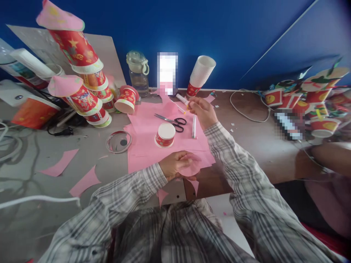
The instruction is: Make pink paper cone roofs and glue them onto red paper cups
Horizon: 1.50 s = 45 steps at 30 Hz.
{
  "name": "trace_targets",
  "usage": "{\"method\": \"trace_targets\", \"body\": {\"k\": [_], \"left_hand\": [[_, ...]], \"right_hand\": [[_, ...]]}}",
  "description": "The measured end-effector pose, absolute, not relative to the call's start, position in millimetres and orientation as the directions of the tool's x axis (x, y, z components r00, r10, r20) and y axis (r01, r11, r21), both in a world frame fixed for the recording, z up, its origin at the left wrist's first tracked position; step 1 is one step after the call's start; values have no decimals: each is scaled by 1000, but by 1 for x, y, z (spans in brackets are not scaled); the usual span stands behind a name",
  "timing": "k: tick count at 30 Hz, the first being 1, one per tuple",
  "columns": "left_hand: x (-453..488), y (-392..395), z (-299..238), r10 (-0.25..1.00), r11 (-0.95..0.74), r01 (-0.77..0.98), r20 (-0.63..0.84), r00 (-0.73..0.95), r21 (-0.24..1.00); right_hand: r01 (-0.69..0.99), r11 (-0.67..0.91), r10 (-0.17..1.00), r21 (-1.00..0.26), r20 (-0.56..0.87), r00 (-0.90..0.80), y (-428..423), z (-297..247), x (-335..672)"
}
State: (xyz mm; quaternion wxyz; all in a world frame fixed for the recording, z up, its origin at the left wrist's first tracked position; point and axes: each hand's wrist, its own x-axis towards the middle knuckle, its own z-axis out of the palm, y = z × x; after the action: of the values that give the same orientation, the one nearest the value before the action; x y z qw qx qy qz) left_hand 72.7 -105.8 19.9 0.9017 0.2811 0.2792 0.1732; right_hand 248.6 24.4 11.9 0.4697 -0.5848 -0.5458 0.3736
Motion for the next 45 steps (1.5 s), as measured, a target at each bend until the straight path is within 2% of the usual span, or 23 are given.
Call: {"method": "trace_targets", "body": {"k": [4, 7, 11, 15, 17, 20, 23, 31, 37, 45], "left_hand": [[76, -104, 10, 418, 846, -187, -402, 815, 500], [76, -103, 4, 457, 862, -267, -430, 779, 431], [75, -101, 4, 542, 840, -434, -492, 681, 325], [77, -99, 5, 555, 820, -525, -549, 625, 230], [79, -99, 5, 564, 799, -566, -578, 591, 201], [81, -99, 4, 575, 775, -606, -594, 563, 177], [81, -99, 1, 604, 762, -613, -572, 555, 210], [82, -98, -11, 663, 737, -563, -566, 490, 375], [81, -98, -9, 682, 722, -566, -548, 485, 397], [79, -97, -5, 658, 734, -591, -566, 497, 334]], "right_hand": [[545, 120, 986, -830, 164, 33, -9, 3, 259], [696, 216, 971, -685, 229, -76, -19, -2, 256], [803, 290, 955, -520, 217, -205, -15, -6, 247], [853, 310, 951, -420, 152, -270, -8, -8, 238], [856, 307, 952, -416, 153, -266, -9, -6, 235], [823, 287, 957, -490, 192, -219, -16, -3, 239], [801, 265, 960, -537, 228, -164, -26, -2, 245], [870, 286, 956, -402, 180, -231, -22, -19, 235], [902, 246, 968, -354, 139, -209, -24, -20, 232], [914, 190, 980, -358, 129, -153, -43, -10, 227]]}}
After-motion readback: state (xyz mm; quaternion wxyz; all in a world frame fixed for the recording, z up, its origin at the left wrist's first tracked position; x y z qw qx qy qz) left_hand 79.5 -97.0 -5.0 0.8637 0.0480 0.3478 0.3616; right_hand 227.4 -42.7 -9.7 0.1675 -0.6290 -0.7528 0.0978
